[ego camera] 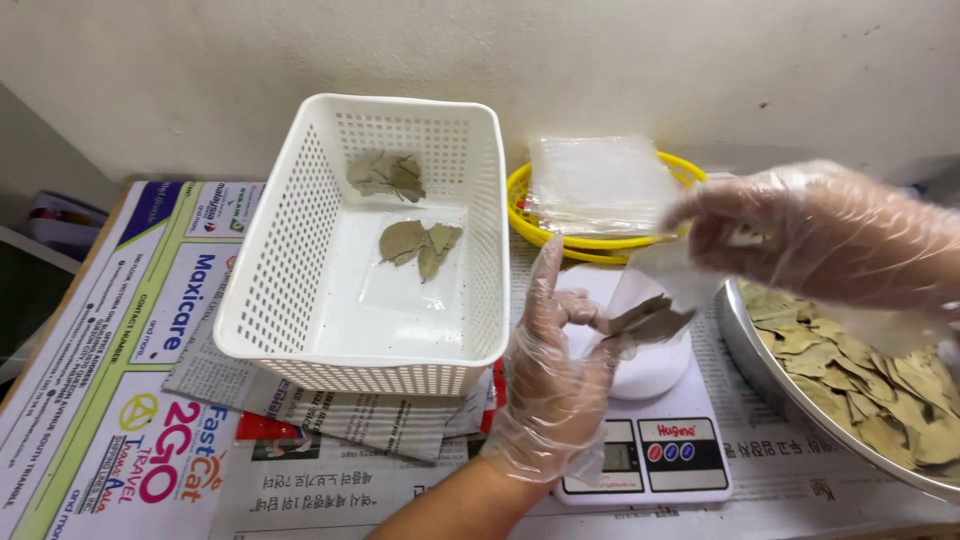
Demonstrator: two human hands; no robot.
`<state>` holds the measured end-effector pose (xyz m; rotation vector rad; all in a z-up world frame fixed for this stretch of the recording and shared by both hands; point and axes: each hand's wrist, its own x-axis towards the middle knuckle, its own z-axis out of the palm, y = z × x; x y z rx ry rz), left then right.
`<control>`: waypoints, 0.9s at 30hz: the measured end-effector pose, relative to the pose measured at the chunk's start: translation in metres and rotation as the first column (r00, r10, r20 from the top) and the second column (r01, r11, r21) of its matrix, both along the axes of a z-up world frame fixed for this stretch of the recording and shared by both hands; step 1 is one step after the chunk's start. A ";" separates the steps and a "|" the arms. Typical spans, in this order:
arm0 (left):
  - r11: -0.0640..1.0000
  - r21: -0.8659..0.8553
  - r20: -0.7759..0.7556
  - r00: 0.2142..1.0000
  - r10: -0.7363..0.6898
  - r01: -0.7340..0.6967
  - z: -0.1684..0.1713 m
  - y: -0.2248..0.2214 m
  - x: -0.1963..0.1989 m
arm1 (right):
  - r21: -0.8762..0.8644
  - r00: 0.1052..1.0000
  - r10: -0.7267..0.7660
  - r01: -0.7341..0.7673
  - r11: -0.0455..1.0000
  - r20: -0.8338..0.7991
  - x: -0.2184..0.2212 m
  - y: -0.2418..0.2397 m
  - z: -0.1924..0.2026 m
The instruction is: Packaging dried leaves into plastic bags, weighing them on a scale, and placing them in a basket.
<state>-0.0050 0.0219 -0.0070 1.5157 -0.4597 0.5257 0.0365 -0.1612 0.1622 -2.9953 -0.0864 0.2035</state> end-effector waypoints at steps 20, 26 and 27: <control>0.971 0.123 -0.147 0.964 0.221 -0.204 0.064 0.027 -0.055 | -0.012 0.709 0.424 -0.506 0.863 0.563 0.199 0.193 -0.081; 0.344 0.785 -0.557 0.830 0.031 0.515 0.140 0.110 -0.013 | -0.063 0.806 0.359 -0.375 0.925 0.471 0.209 0.212 -0.075; 0.454 0.782 -0.500 0.865 0.045 0.428 0.142 0.124 -0.004 | -0.067 0.861 0.352 -0.353 0.933 0.368 0.202 0.218 -0.066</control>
